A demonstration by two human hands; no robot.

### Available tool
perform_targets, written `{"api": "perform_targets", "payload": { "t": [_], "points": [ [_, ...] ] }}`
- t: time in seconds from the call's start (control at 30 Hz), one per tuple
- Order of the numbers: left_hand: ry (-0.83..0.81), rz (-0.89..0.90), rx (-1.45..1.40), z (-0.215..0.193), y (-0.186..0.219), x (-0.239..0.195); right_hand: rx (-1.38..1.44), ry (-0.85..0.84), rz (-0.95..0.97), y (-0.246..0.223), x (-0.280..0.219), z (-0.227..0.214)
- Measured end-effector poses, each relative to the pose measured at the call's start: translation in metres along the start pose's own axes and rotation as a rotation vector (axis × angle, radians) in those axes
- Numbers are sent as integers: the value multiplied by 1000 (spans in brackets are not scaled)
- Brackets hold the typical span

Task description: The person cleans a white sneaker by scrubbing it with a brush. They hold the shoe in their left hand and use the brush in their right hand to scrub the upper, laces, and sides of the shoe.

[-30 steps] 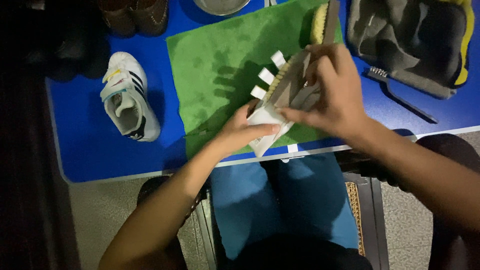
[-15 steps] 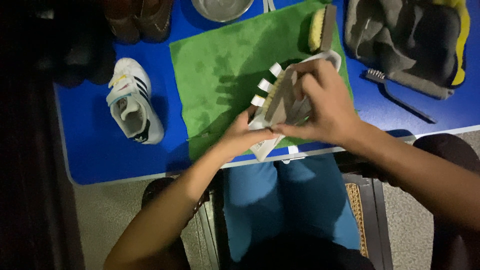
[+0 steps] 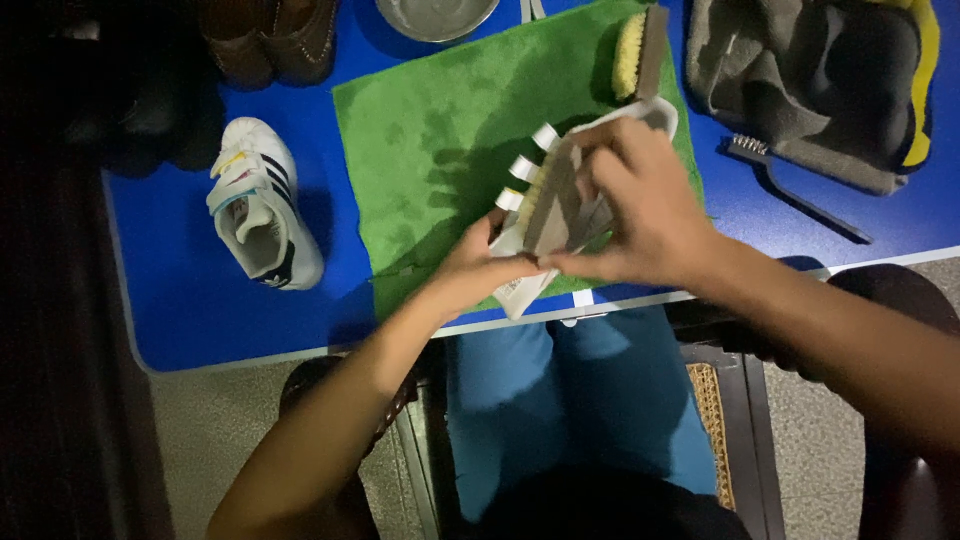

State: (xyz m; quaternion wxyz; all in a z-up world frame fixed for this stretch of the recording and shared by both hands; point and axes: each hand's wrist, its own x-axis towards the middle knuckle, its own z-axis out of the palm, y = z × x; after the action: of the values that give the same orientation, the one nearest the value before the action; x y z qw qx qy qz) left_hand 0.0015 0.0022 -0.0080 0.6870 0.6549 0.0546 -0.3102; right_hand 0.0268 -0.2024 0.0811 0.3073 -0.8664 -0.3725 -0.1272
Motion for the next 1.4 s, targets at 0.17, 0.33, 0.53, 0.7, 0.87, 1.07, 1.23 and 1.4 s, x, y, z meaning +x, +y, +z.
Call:
{"api": "perform_targets", "payload": {
  "t": [0.17, 0.33, 0.53, 0.7, 0.87, 1.07, 1.23, 1.4],
  "points": [
    [-35, -30, -184, -1, 8, 0, -56, 132, 41, 19, 6, 6],
    [-22, -19, -168, -3, 3, 3, -43, 79, 10, 19, 8, 5],
    [-21, -9, -146, -5, 4, 3, -50, 110, 90, 28, 7, 9],
    [32, 36, -54, -1, 10, 0, -56, 152, 118, 32, 14, -4],
    [111, -158, -53, 9, 28, -20, 52, 131, 139, 11, 5, -4],
    [17, -149, -173, 18, 56, -44, 107, 99, 301, 0, -1, -11],
    [-26, -235, -185, 23, 68, -48, 74, 106, 460, 12, 4, -18],
    [-76, -178, -222, 25, 44, -44, 207, -56, 443, 12, 3, -17]
  ]
}}
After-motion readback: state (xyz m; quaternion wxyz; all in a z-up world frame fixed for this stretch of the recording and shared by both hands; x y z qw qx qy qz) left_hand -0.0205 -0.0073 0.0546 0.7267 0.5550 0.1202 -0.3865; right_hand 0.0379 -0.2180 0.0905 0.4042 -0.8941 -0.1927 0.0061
